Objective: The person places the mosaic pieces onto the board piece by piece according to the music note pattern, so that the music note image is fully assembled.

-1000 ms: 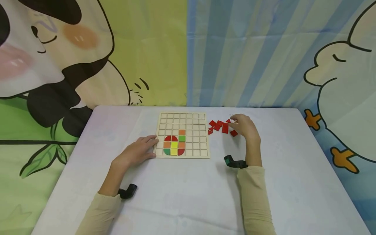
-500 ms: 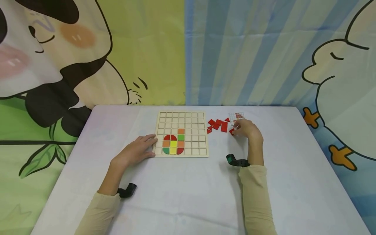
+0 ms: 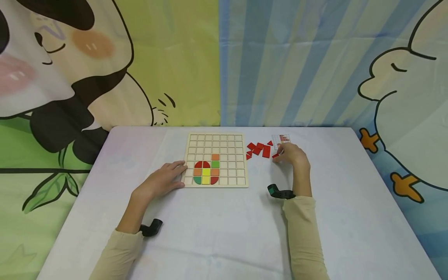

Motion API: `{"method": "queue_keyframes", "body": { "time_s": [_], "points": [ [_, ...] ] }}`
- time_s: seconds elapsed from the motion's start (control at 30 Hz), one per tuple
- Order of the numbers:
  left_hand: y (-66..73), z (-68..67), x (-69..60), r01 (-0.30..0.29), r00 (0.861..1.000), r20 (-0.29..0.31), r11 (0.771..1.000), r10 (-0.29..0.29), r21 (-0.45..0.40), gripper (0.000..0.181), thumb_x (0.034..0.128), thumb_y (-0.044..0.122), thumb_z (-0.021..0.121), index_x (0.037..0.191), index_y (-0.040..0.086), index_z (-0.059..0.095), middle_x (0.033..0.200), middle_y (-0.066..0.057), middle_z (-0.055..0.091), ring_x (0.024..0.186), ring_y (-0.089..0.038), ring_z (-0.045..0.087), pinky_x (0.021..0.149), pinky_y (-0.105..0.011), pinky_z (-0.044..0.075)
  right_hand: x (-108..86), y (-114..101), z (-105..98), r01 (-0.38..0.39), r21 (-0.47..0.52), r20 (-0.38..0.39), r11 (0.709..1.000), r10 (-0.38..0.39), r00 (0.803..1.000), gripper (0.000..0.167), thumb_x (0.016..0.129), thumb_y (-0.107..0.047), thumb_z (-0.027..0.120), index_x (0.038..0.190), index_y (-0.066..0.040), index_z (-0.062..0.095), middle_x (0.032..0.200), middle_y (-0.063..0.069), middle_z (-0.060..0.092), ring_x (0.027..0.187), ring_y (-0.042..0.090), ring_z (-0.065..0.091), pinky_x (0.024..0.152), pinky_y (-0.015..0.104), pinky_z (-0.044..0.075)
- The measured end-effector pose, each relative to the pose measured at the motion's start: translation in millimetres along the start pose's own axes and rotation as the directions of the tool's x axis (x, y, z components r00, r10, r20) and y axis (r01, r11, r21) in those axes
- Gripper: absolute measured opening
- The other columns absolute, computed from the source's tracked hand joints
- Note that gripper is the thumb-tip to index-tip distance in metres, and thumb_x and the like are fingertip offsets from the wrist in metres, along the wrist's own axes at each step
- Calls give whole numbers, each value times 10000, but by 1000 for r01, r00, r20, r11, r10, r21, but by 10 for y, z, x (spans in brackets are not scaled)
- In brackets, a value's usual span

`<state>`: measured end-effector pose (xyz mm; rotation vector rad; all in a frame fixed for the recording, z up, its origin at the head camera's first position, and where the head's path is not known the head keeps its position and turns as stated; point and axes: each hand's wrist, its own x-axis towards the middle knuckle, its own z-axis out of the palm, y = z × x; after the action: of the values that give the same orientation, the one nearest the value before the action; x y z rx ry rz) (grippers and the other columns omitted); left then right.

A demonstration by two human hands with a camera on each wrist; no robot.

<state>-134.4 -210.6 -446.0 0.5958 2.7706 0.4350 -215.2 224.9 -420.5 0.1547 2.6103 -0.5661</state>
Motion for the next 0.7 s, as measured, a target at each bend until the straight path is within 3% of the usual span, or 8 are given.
{"method": "queue_keyframes", "body": {
  "time_s": [0.7],
  "points": [
    [-15,10,-15,-9,1000,-22,999,8,-33,652,894,320,687,1461,117,438,1558,-101,361,1394,-343,379,1084,-545,397,67,44,78,37,3,-51,999,-36,998,289,872,-238,702,1054,-17,660,1005,129,581,929,273,501,719,335,425]
  ]
}}
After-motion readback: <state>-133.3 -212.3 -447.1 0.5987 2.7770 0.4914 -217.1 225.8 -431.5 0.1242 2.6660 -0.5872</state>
